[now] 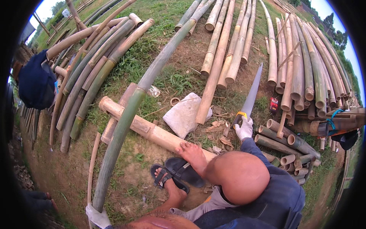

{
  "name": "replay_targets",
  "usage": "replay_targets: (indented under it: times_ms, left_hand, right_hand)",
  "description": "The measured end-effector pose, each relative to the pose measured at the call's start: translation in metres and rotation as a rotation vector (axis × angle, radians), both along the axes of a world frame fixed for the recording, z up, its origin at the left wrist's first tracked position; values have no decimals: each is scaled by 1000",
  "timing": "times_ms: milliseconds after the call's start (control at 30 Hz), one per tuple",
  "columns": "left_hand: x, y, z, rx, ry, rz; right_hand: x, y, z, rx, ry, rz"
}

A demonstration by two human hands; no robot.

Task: The person sits on the ground and uses a hand saw to cut long bamboo poles into shorter sections. They repeatedly position each pole on a makeshift wooden stand, saw through it, and then move the cut pieces aside.

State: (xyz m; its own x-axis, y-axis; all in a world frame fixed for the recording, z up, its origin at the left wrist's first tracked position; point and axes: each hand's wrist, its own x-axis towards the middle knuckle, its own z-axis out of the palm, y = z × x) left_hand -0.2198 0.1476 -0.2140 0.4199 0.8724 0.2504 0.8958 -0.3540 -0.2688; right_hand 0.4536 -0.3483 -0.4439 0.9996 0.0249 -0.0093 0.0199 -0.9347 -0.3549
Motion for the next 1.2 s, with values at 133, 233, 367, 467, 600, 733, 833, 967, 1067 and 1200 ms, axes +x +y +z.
replay_targets:
  times_ms: [133,233,367,467,600,733,833,967,1067,1200]
  left_hand:
    - [76,-10,27,-300,-117,-35]
    - [177,13,19,-562,-395,-345]
    - [334,65,-4,-458,-321,-807]
    - [437,98,-21,-785,-381,-713]
    - [471,108,-14,-1145,-355,-556]
    - [439,59,-15,-728,-245,-591]
    - [390,24,-18,-719,-316,-575]
    - [282,0,-17,-723,-229,-377]
    - [190,-15,-21,-587,-223,-274]
    - [93,-45,-60,-461,-172,-165]
  right_hand:
    - [4,-21,-16,-15,-107,83]
    - [11,-39,-27,3,61,-16]
    - [11,-50,-54,-50,153,-9]
    - [7,-50,-69,-85,203,-51]
    - [5,-47,-62,-105,228,-97]
    - [1,-39,-47,-147,245,-129]
    - [-6,-38,-46,-93,248,-132]
    - [-2,-47,-41,-112,256,-116]
    - [-11,-18,-28,-201,188,-85]
    - [-77,99,-11,-82,-328,226]
